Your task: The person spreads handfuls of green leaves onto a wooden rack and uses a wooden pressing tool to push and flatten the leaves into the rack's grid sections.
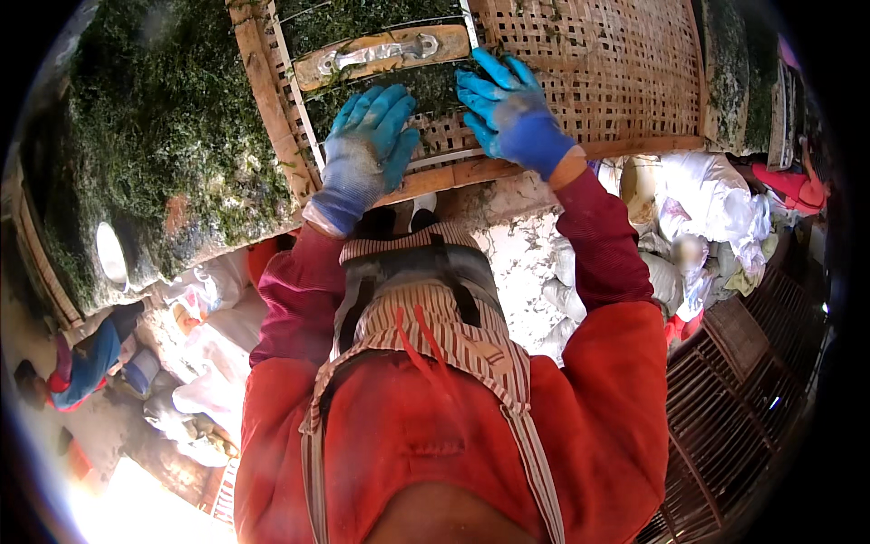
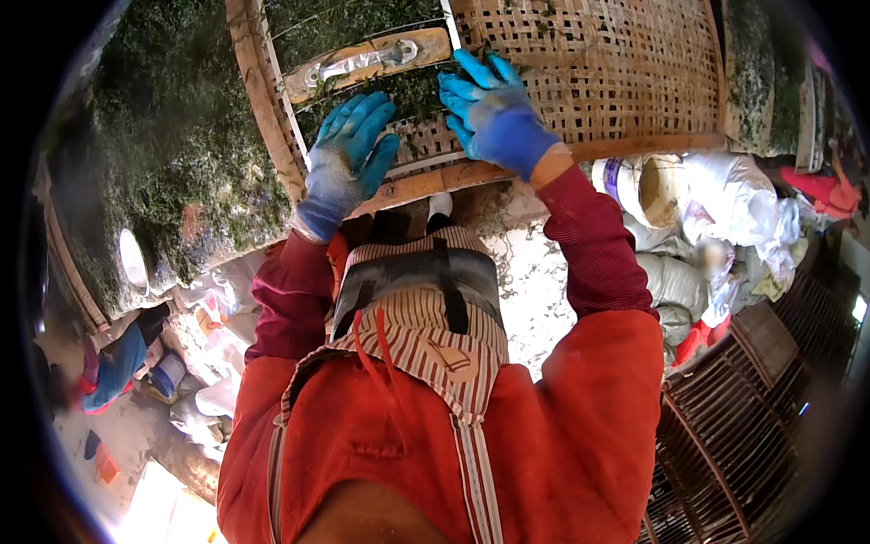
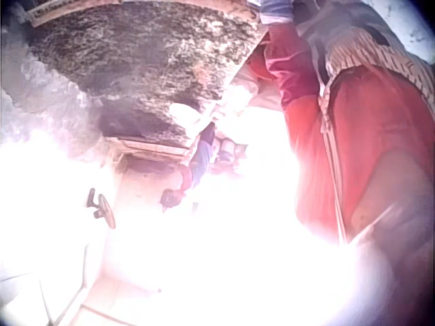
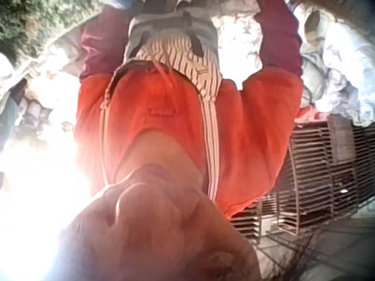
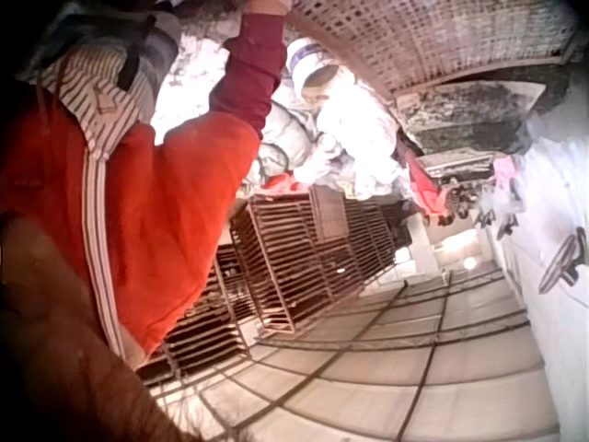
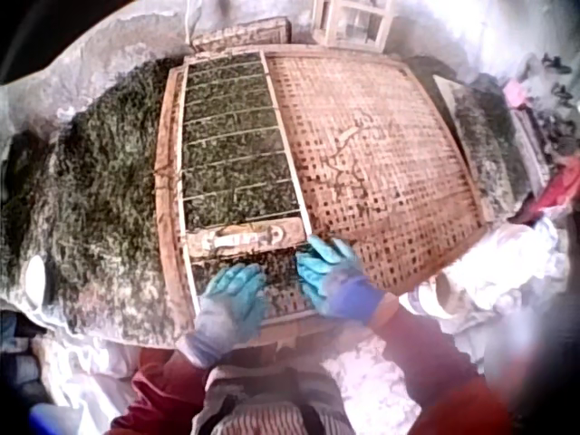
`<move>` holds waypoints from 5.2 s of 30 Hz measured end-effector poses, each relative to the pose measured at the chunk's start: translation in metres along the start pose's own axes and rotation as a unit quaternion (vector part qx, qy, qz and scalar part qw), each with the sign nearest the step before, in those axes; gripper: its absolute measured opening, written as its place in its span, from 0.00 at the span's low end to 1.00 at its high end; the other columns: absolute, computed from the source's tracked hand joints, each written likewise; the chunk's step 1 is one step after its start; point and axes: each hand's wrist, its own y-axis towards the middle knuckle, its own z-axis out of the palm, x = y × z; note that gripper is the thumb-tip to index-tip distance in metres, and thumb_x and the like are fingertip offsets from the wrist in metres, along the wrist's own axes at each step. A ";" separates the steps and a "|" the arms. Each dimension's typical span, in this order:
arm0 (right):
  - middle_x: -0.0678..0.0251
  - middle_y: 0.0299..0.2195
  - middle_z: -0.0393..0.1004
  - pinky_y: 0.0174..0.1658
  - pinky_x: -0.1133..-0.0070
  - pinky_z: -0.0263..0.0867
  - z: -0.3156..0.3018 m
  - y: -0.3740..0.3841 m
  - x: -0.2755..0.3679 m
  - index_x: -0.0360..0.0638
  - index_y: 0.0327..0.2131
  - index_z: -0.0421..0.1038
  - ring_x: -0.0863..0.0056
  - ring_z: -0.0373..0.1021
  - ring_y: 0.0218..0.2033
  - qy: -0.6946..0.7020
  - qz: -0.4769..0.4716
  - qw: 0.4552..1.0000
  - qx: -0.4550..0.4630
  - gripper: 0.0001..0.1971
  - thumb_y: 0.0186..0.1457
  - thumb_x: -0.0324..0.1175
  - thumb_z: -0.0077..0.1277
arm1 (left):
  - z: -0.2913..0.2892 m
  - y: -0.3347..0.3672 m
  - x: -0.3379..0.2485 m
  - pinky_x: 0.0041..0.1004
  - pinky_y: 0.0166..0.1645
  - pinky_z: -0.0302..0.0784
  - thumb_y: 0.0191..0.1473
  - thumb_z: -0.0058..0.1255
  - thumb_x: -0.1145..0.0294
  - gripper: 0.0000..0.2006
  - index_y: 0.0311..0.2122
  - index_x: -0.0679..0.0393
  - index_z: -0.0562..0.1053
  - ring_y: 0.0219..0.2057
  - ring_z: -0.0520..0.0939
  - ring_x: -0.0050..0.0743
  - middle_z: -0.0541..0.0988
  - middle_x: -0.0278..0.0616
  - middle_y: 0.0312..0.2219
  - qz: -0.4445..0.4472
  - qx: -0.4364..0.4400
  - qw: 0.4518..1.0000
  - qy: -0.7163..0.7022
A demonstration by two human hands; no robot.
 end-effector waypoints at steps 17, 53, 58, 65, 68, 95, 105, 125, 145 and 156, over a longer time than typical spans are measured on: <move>0.56 0.31 0.81 0.36 0.63 0.75 -0.034 0.040 -0.025 0.47 0.46 0.79 0.57 0.78 0.30 0.171 0.075 0.982 -0.031 0.15 0.54 0.35 0.57 | 0.063 0.044 -0.025 0.44 0.76 0.45 0.65 0.43 0.43 0.31 0.67 0.48 0.67 0.71 0.60 0.45 0.64 0.45 0.68 -0.003 0.178 0.978 0.110; 0.52 0.73 0.48 0.70 0.57 0.57 0.022 0.025 0.053 0.52 0.71 0.56 0.49 0.51 0.71 0.261 -0.082 0.901 -0.336 0.37 0.59 0.35 0.57 | -0.019 -0.044 0.032 0.49 0.71 0.57 0.58 0.56 0.61 0.29 0.64 0.55 0.67 0.65 0.69 0.52 0.70 0.49 0.63 -0.094 0.033 0.993 0.067; 0.52 0.72 0.50 0.69 0.59 0.60 0.026 0.009 -0.008 0.58 0.72 0.52 0.51 0.57 0.69 0.227 -0.025 0.907 -0.353 0.46 0.53 0.45 0.66 | -0.030 -0.065 0.028 0.49 0.64 0.70 0.55 0.60 0.72 0.28 0.62 0.58 0.69 0.58 0.76 0.59 0.75 0.55 0.58 -0.081 -0.175 0.980 0.046; 0.57 0.73 0.49 0.71 0.51 0.51 0.019 0.069 0.020 0.55 0.73 0.47 0.49 0.51 0.71 0.156 0.044 0.930 -0.329 0.53 0.51 0.65 0.60 | -0.005 -0.026 -0.008 0.52 0.69 0.61 0.57 0.60 0.60 0.30 0.64 0.57 0.68 0.64 0.69 0.58 0.71 0.54 0.61 -0.073 -0.044 0.989 0.120; 0.56 0.69 0.58 0.69 0.58 0.57 0.030 0.067 0.032 0.50 0.69 0.58 0.51 0.59 0.68 0.157 -0.041 0.919 -0.361 0.40 0.57 0.51 0.59 | 0.007 -0.026 0.004 0.52 0.70 0.57 0.60 0.56 0.56 0.32 0.66 0.56 0.66 0.66 0.66 0.57 0.69 0.54 0.63 -0.094 -0.069 0.993 0.034; 0.56 0.61 0.71 0.69 0.57 0.56 0.035 -0.013 -0.017 0.45 0.54 0.76 0.49 0.56 0.69 0.387 0.064 0.854 -0.342 0.25 0.50 0.29 0.61 | -0.007 0.067 0.046 0.47 0.71 0.60 0.60 0.58 0.65 0.19 0.56 0.50 0.77 0.68 0.65 0.51 0.75 0.42 0.61 -0.073 -0.041 0.995 0.049; 0.54 0.65 0.67 0.65 0.62 0.63 -0.030 0.013 -0.005 0.44 0.55 0.76 0.57 0.63 0.66 0.544 -0.044 0.782 -0.301 0.22 0.58 0.37 0.63 | -0.050 0.058 0.068 0.33 0.58 0.76 0.60 0.58 0.75 0.19 0.56 0.66 0.75 0.47 0.83 0.30 0.82 0.41 0.49 -0.183 -0.286 0.712 -0.614; 0.55 0.62 0.68 0.67 0.56 0.59 -0.010 0.096 0.028 0.40 0.56 0.73 0.48 0.62 0.65 0.308 0.071 0.850 -0.422 0.24 0.60 0.41 0.58 | -0.038 0.036 0.085 0.49 0.68 0.65 0.53 0.61 0.73 0.18 0.51 0.60 0.79 0.61 0.75 0.54 0.79 0.51 0.53 -0.007 -0.238 0.945 -0.224; 0.55 0.66 0.66 0.69 0.64 0.57 -0.042 0.017 0.026 0.38 0.45 0.80 0.60 0.61 0.68 0.560 0.116 0.717 -0.398 0.10 0.60 0.26 0.55 | -0.032 0.085 0.109 0.51 0.76 0.45 0.56 0.58 0.42 0.36 0.68 0.37 0.65 0.72 0.56 0.54 0.59 0.42 0.70 -0.086 0.053 0.980 0.169; 0.49 0.63 0.68 0.63 0.66 0.67 -0.127 0.007 0.014 0.39 0.39 0.80 0.55 0.66 0.64 0.377 0.038 0.807 -0.452 0.06 0.58 0.26 0.58 | -0.051 0.074 0.123 0.44 0.74 0.54 0.61 0.60 0.57 0.31 0.67 0.51 0.66 0.69 0.63 0.46 0.67 0.46 0.67 -0.076 -0.090 0.985 -0.127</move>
